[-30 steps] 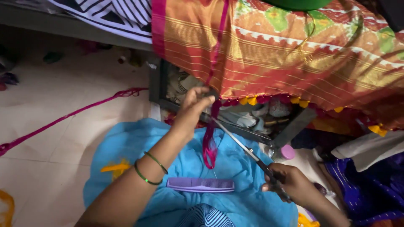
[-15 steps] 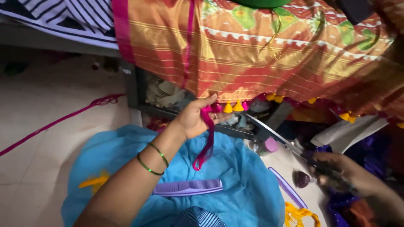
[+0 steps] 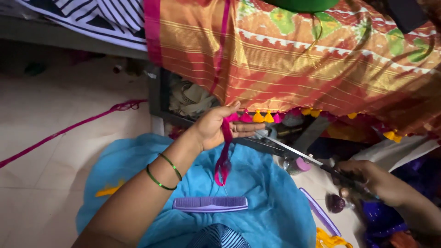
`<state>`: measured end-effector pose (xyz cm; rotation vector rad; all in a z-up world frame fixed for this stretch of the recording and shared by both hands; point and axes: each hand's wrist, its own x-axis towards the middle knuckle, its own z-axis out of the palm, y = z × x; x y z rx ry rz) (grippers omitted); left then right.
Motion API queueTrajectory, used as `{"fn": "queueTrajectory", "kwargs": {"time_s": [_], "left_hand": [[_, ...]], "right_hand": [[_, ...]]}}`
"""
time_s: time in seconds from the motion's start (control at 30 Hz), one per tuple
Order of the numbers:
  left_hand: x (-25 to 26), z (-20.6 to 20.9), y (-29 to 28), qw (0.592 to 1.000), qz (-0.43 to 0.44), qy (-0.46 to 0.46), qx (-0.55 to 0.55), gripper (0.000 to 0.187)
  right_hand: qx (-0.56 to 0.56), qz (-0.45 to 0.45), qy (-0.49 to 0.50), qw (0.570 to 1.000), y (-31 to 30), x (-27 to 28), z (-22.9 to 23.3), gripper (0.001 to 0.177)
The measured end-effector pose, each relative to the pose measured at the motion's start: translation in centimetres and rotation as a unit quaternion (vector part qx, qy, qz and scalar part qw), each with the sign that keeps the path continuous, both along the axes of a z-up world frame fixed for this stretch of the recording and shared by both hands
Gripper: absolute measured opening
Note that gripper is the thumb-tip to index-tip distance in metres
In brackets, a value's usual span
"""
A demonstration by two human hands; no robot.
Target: Creating and attaching decorative tassels to the edge of a sari.
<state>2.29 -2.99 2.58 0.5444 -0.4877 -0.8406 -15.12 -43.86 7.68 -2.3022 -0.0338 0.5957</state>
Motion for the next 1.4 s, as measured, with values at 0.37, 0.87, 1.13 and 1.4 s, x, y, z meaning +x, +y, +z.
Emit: {"fn": "queueTrajectory", "kwargs": {"time_s": [0.37, 0.87, 1.13, 1.4], "left_hand": [[1.6, -5.7, -2.6, 0.998, 0.058, -0.026, 0.009, 0.042], [-1.5, -4.4, -7.9, 0.99, -0.031, 0.01, -0.139, 0.062], [-1.6, -3.5, -6.9, 0.992, -0.016, 0.024, -0.123, 0.067], [-1.7, -3.3, -6.8, 0.992, -0.018, 0.034, -0.122, 0.066]], "right_hand": [[-0.104, -0.063, 0.014, 0.993, -2.2, -1.0, 0.2, 0.069], [-0.047, -0.08, -0.008, 0.996, -5.0, -1.4, 3.6, 0.049], [-0.081, 0.052, -0.056, 0.994, -7.8, 0.9, 3.6, 0.058], [-0.233, -0.017, 0.008, 0.972, -4.0, 1.4, 6.2, 0.068]]}}
